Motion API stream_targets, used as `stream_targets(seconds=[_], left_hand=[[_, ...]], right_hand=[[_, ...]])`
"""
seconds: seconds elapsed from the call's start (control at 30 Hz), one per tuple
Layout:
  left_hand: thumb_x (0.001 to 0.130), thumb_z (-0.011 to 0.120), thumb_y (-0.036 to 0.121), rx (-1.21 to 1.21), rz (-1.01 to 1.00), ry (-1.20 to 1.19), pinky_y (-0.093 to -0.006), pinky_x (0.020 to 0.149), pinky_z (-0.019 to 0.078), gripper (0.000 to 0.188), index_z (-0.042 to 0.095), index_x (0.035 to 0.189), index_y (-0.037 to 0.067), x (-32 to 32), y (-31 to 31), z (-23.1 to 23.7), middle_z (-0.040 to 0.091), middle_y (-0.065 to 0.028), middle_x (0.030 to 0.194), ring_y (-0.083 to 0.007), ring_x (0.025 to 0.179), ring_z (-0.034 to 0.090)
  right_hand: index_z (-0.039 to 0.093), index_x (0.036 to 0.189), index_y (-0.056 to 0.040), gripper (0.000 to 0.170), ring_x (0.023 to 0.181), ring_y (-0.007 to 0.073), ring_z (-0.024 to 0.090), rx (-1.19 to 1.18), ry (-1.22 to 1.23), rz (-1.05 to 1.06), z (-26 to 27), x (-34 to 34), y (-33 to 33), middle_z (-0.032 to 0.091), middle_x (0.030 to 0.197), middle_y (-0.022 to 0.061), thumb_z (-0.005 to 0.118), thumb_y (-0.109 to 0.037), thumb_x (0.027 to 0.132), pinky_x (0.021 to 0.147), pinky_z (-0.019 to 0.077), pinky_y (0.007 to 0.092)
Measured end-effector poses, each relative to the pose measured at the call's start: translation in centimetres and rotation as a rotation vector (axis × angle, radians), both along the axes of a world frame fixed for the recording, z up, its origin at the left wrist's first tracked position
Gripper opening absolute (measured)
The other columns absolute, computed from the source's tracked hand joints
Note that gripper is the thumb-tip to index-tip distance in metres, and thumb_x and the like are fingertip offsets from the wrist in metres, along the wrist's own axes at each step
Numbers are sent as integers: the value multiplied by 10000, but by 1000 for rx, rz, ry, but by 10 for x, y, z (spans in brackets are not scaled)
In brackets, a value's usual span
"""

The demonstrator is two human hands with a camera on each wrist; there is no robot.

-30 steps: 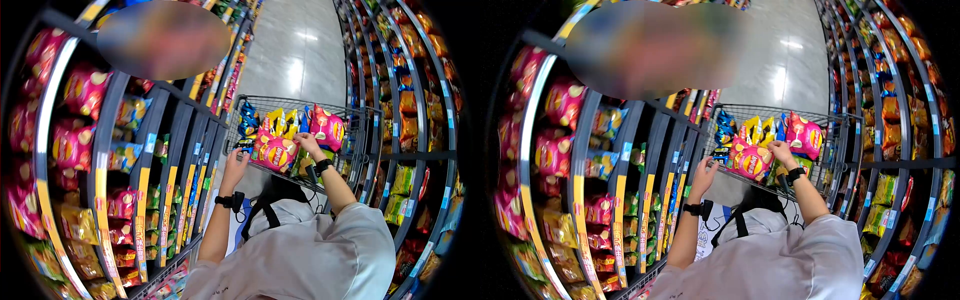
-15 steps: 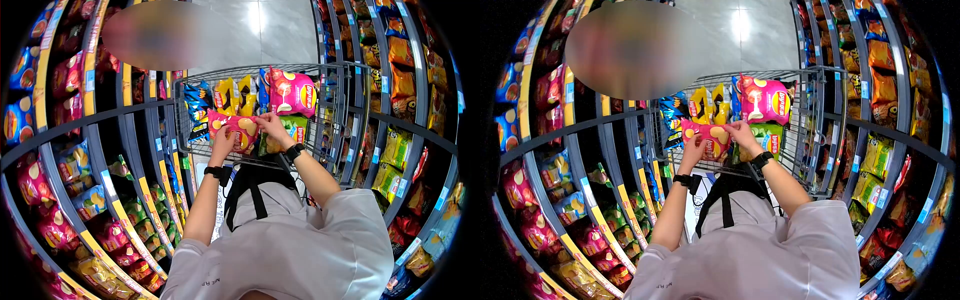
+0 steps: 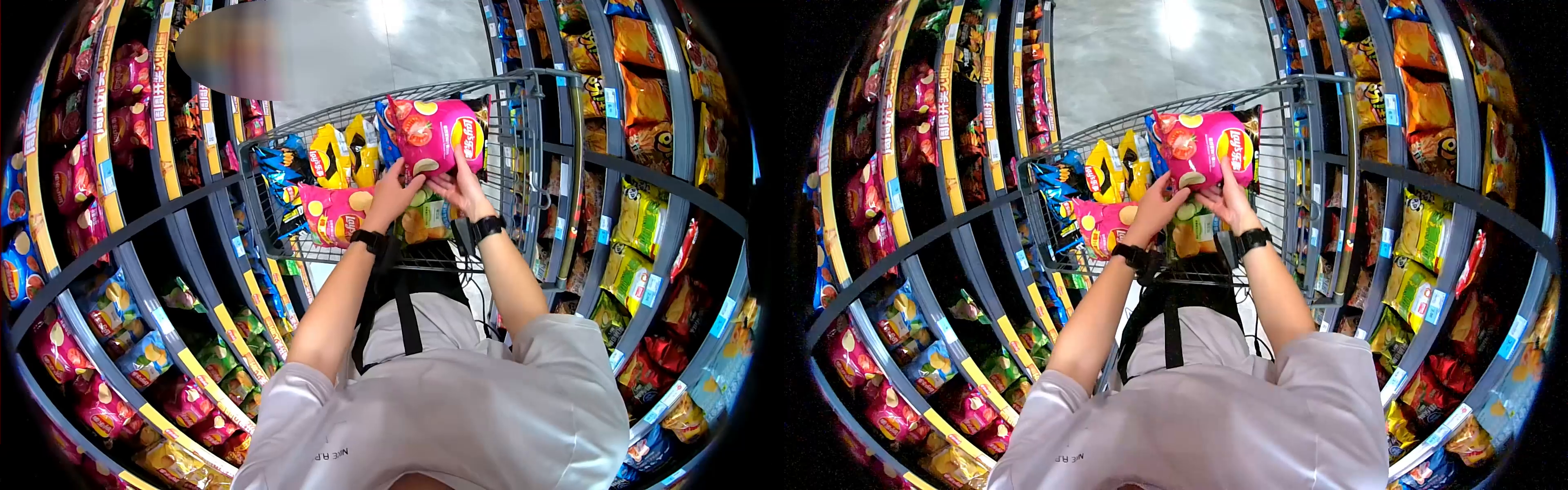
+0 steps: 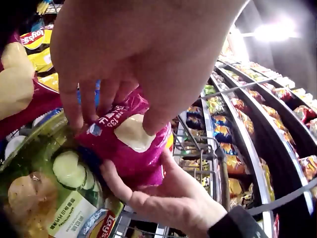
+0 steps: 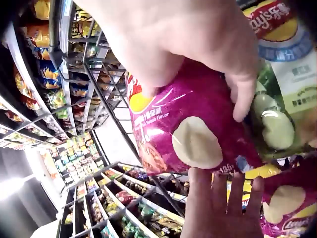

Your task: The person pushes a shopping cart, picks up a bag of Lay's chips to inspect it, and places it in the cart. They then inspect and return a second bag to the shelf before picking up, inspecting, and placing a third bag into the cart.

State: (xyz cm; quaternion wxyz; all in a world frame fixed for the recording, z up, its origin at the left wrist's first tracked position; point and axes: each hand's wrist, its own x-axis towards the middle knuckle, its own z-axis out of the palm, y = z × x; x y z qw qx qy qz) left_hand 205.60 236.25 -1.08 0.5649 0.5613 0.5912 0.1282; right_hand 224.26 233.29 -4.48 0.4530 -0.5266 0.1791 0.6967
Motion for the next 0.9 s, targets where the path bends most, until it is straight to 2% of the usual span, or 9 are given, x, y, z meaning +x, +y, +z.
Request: stream_targets(seconds=[0.07, 0.2, 0.33, 0.47, 0.57, 0.63, 0.67, 0.8, 0.9], left_hand=[[817, 754, 417, 101, -61, 61, -351, 923, 495, 840, 409, 1418, -57, 1, -4, -4, 603, -228, 1276, -275, 1080, 632], [818, 763, 400, -4, -62, -68, -353, 919, 495, 862, 373, 1454, -34, -6, -2, 29, 563, -203, 1339, -256, 1106, 606], [840, 756, 372, -57, 33, -149, -319, 907, 489, 804, 394, 1440, -22, -29, -13, 71, 626, -123, 1195, -201, 1069, 600], [902, 705, 324, 3, 181, -250, -322, 934, 491, 632, 466, 1396, 11, -89, -27, 96, 639, -119, 1199, -204, 1077, 616], [968, 621, 286, 114, 406, -177, -280, 844, 533, 454, 533, 1343, 45, -155, -46, 112, 635, -105, 1209, -163, 1074, 622], [981, 602, 278, 175, 574, -310, -263, 805, 514, 405, 557, 1311, 48, -194, -62, 145, 636, -70, 1197, -151, 1012, 629], [995, 577, 293, 164, 641, -302, -264, 815, 498, 399, 555, 1311, 49, -215, -74, 156, 633, -70, 1204, -143, 1034, 616], [1009, 543, 318, 295, 881, -372, -277, 893, 465, 422, 539, 1326, 40, -272, -128, 208, 608, -79, 1273, -148, 1127, 572], [974, 606, 252, 314, 869, -369, -298, 963, 442, 492, 474, 1386, 19, -299, -182, 232, 574, -106, 1326, -166, 1168, 559]], right_hand=[[483, 1321, -110, 639, 1117, 333, 566, 3, 47, -48, -12, 4, 4, 599, 1189, 156, 680, -525, 876, 996, 457, 556], [528, 1293, -115, 456, 1137, 298, 587, 119, 23, -60, 23, 5, 8, 620, 1243, 82, 635, -393, 947, 1007, 452, 555], [542, 1282, -145, 395, 1120, 231, 618, 198, 31, -24, 46, -12, 7, 648, 1234, 50, 610, -374, 967, 985, 468, 494], [526, 1304, -149, 385, 1125, 229, 621, 288, 87, 27, 75, -47, 5, 645, 1240, 59, 592, -346, 980, 1008, 456, 502], [522, 1309, -144, 370, 1086, 210, 641, 351, 90, 137, 102, -78, 5, 647, 1232, 47, 589, -312, 985, 988, 488, 466], [511, 1319, -124, 369, 1049, 183, 656, 548, -16, 303, 124, -102, 3, 647, 1226, 40, 593, -258, 986, 939, 525, 405], [548, 1283, -87, 341, 1027, 151, 659, 559, -64, 329, 139, -116, 0, 659, 1192, 39, 622, -195, 967, 895, 536, 322], [612, 1205, -13, 311, 1025, 142, 648, 804, -113, 517, 188, -173, -8, 681, 1148, 70, 673, -122, 921, 899, 515, 285], [634, 1153, 15, 312, 947, 133, 660, 963, -172, 748, 219, -222, -15, 696, 1096, 84, 715, -114, 882, 857, 527, 285]])
